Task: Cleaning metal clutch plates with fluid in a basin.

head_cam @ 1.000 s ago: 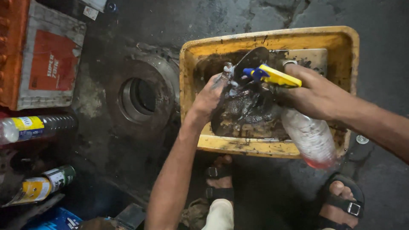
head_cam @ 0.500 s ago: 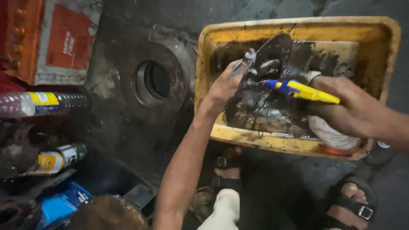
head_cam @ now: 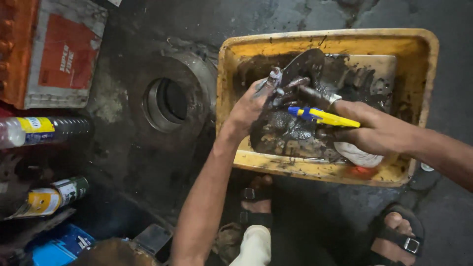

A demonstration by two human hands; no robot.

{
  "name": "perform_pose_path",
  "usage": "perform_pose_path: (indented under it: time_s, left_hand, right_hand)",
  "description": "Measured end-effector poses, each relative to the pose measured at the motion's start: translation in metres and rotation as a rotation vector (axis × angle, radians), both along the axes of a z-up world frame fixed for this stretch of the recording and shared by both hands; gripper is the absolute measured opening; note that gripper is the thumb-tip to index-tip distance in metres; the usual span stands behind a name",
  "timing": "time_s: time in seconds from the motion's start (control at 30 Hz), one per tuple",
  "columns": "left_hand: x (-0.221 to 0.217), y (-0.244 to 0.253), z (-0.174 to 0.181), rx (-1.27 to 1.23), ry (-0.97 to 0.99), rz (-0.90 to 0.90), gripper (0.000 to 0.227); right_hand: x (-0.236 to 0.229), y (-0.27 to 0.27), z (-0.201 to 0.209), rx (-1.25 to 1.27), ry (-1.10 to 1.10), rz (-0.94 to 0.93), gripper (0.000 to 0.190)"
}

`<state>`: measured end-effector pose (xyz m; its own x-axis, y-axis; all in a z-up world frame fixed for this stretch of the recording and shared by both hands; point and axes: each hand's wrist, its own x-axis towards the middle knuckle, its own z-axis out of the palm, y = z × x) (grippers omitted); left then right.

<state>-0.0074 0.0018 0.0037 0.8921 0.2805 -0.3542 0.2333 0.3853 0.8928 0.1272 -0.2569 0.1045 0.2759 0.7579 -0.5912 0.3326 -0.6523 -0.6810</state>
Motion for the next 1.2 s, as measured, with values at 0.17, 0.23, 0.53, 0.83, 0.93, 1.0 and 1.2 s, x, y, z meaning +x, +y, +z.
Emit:
perform_pose_path:
  time_s: [0.17, 0.23, 0.53, 0.83, 0.93, 1.0, 1.2]
  left_hand:
    - [0.001, -0.001, 0.016, -0.209, -0.098, -0.134, 0.034]
    - [0.001, 0.000, 0.015, -0.026, -0.024, -0.098, 0.035]
    - [-0.005, 0.007, 0.006, -0.080, -0.090, -0.019, 0.037]
    - [-0.005, 0.002, 0.041, -0.149, -0.108, -0.085, 0.039]
    - [-0.001, 0.002, 0.036, -0.101, -0.056, -0.010, 0.042]
    - [-0.001, 0.003, 0.035, -0.109, -0.082, -0.017, 0.043]
    - [-0.001, 0.003, 0.057, -0.053, 0.007, -0.025, 0.042]
  right_hand:
    - [0.010, -0.001, -0.005, 0.137, 0.192, -0.039, 0.034]
    - [0.011, 0.003, 0.002, 0.053, 0.210, 0.001, 0.035]
    - [0.022, -0.006, -0.019, 0.156, 0.261, 0.318, 0.038]
    - [-0.015, -0.008, -0.010, -0.026, 0.186, 0.666, 0.061]
    - [-0.022, -0.012, -0.024, 0.167, 0.093, 0.737, 0.064]
    - [-0.022, -0.005, -0.019, 0.175, 0.054, 0.739, 0.061]
    - [-0.012, 0.002, -0.023, 0.143, 0.213, 0.546, 0.032]
